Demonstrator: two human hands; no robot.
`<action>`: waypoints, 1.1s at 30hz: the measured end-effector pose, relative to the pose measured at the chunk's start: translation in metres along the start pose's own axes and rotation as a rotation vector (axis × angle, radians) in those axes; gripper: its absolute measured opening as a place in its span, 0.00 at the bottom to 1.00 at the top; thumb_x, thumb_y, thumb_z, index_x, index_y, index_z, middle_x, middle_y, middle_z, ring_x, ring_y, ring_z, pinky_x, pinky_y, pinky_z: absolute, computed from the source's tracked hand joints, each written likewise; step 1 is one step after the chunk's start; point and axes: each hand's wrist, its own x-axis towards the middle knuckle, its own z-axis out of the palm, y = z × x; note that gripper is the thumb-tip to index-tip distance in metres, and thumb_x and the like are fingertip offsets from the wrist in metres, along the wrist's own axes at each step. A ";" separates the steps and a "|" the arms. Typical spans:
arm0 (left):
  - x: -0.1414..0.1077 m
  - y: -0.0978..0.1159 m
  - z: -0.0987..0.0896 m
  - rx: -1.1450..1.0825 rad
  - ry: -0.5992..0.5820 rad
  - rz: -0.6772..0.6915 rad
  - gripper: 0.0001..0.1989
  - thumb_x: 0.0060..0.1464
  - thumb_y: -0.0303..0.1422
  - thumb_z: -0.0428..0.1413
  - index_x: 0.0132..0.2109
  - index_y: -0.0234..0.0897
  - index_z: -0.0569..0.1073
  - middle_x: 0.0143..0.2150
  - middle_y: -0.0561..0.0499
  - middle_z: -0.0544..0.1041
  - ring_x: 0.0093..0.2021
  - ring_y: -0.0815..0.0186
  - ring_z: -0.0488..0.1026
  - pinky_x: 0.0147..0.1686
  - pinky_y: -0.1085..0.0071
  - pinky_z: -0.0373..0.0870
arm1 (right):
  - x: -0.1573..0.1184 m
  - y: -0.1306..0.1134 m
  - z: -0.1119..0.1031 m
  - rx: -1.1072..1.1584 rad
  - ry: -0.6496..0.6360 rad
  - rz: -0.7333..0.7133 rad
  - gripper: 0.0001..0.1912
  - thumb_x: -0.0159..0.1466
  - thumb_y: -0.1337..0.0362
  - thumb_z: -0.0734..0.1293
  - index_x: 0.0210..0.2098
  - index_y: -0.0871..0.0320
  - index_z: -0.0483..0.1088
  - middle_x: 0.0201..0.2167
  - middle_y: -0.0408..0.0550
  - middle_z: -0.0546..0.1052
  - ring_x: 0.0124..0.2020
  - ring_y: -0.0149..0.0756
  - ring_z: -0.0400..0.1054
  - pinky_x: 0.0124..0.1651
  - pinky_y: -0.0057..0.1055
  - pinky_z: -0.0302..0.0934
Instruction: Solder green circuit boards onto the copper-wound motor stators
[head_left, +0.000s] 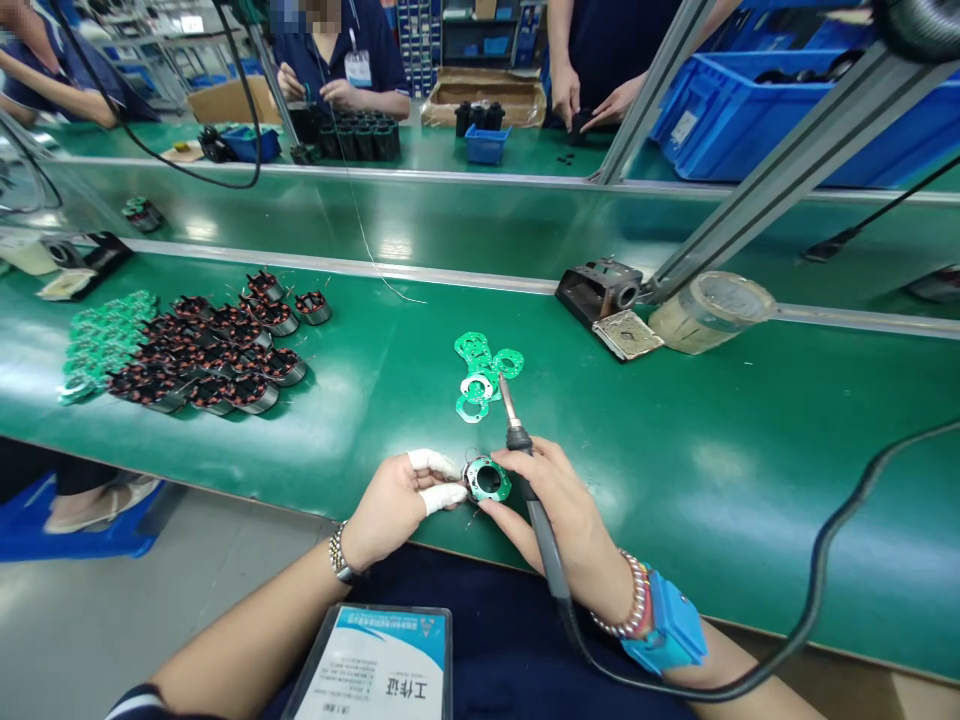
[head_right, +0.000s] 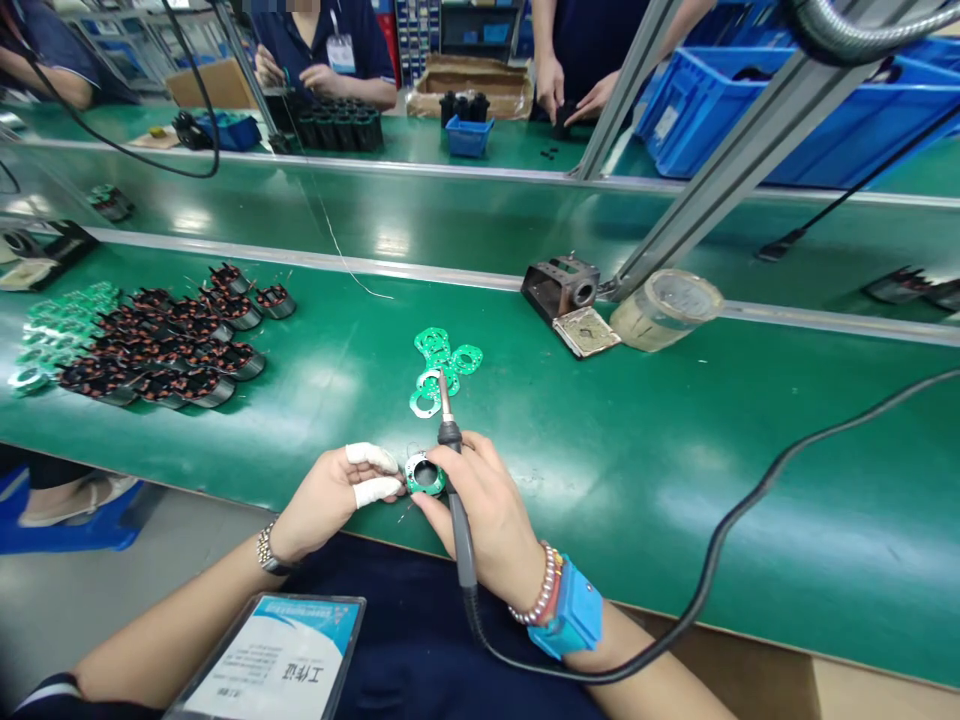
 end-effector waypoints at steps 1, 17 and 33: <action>-0.001 -0.002 0.000 0.018 0.021 0.026 0.05 0.40 0.29 0.60 0.28 0.33 0.73 0.24 0.52 0.76 0.25 0.69 0.71 0.30 0.72 0.70 | 0.000 0.000 0.000 -0.001 0.001 -0.006 0.15 0.58 0.68 0.64 0.44 0.57 0.60 0.34 0.50 0.70 0.41 0.44 0.64 0.40 0.42 0.65; -0.003 0.000 0.000 -0.050 0.047 -0.018 0.07 0.41 0.31 0.60 0.28 0.32 0.73 0.25 0.51 0.76 0.27 0.68 0.74 0.32 0.71 0.73 | 0.001 -0.003 0.002 0.033 0.055 -0.071 0.16 0.57 0.71 0.64 0.44 0.57 0.61 0.38 0.52 0.73 0.43 0.41 0.64 0.43 0.42 0.65; 0.006 0.001 0.000 -0.078 -0.055 -0.026 0.10 0.44 0.35 0.59 0.29 0.32 0.70 0.20 0.53 0.73 0.21 0.71 0.71 0.26 0.74 0.70 | 0.005 -0.006 0.002 0.111 0.054 -0.087 0.13 0.58 0.74 0.62 0.42 0.57 0.64 0.34 0.49 0.74 0.41 0.38 0.68 0.44 0.38 0.66</action>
